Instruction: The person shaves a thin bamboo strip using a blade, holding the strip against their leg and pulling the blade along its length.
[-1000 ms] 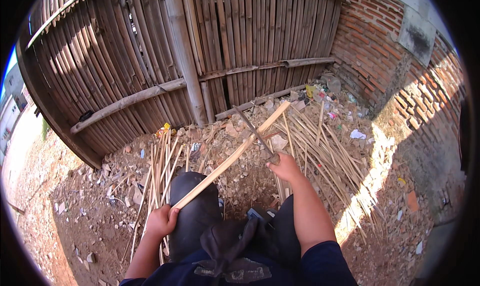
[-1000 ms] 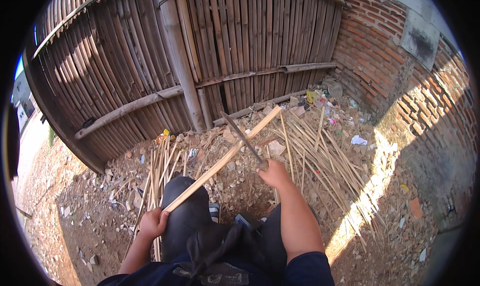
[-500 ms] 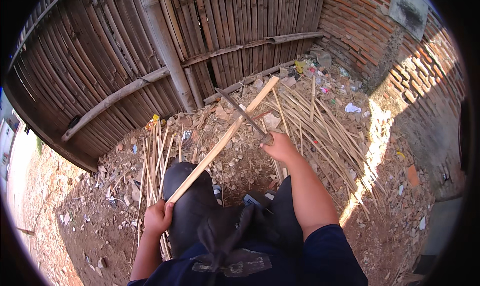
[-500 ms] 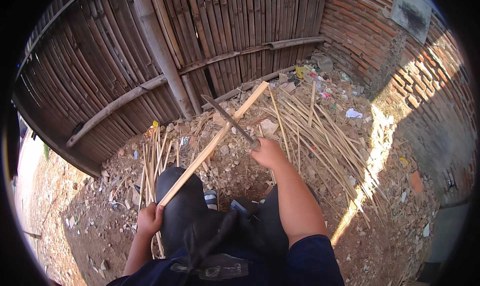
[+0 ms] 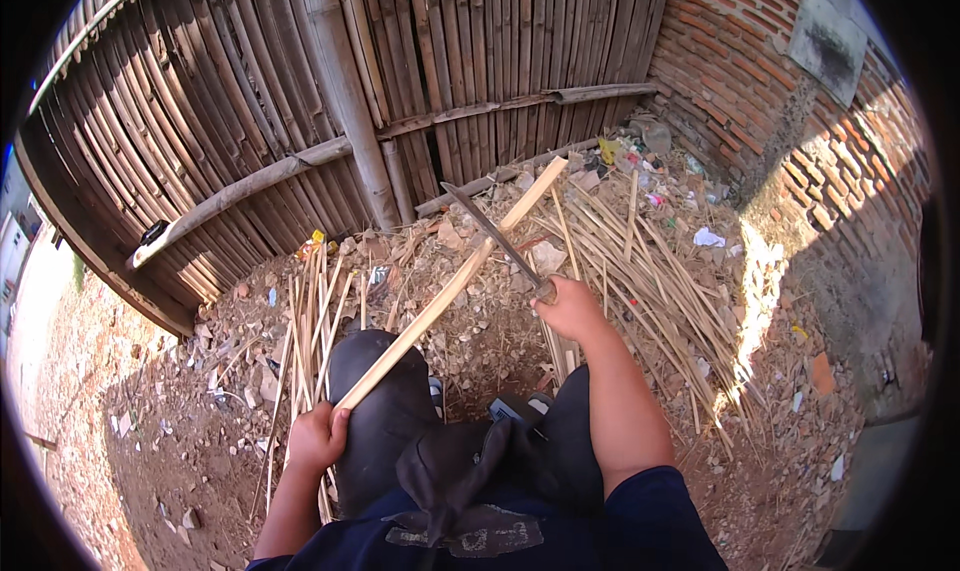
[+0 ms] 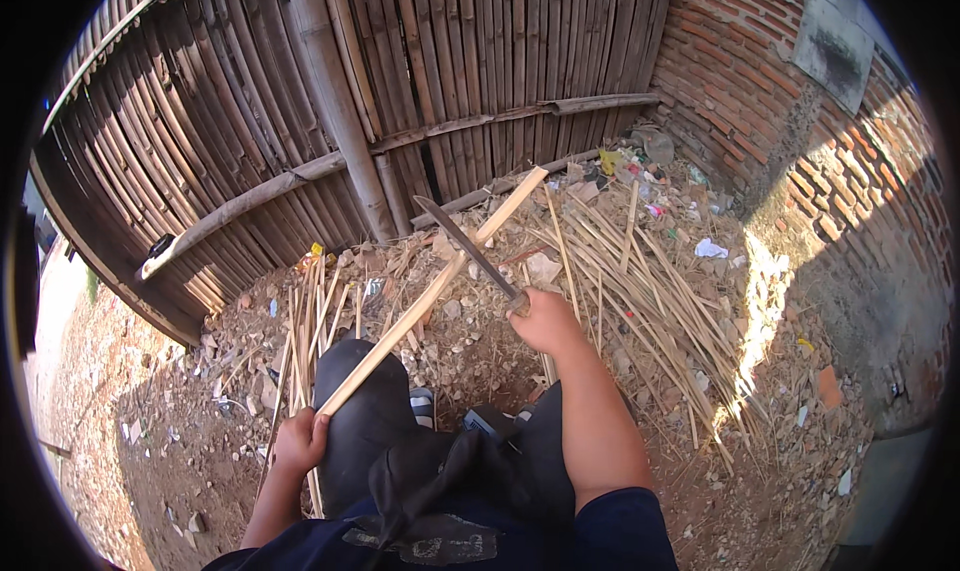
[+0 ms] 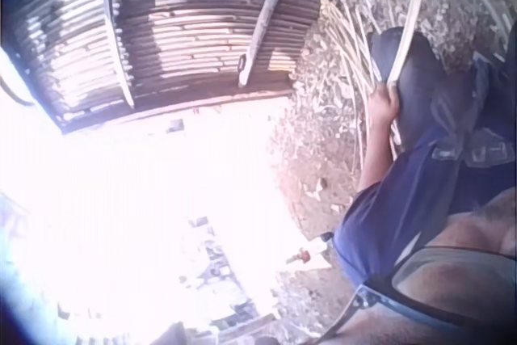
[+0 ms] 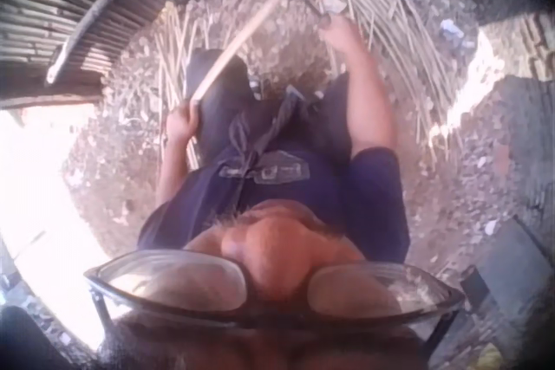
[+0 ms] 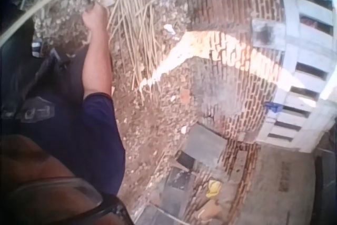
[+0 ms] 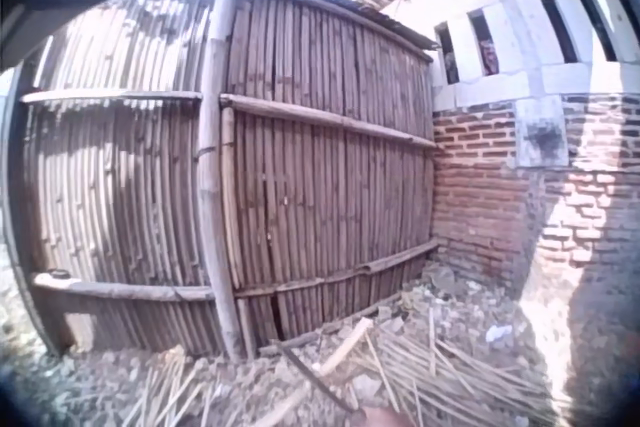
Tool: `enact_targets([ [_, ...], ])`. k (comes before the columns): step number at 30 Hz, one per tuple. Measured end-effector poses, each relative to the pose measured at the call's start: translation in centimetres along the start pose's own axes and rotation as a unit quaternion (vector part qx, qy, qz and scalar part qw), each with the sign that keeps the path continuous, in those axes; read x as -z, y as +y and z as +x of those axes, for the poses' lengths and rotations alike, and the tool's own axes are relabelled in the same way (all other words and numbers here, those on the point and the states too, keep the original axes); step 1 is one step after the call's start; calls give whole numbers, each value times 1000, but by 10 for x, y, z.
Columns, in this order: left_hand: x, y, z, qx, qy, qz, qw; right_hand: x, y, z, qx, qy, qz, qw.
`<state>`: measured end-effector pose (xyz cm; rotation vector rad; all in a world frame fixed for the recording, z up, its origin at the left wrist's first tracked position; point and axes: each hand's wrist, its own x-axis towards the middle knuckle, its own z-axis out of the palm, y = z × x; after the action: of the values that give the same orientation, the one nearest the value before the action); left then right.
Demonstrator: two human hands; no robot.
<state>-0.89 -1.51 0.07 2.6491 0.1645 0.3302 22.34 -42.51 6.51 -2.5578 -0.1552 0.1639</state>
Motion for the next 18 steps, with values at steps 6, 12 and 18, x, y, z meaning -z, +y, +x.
enact_targets([
  [6,5,3,3,3,-28,17,999,1,31,7,29,3,-5,1000],
  [12,2,-1,1,0,-7,42,999,1,6,2,-13,-24,37,999],
  [18,4,2,2,8,-15,17,1000,-4,16,2,19,3,28,999],
])
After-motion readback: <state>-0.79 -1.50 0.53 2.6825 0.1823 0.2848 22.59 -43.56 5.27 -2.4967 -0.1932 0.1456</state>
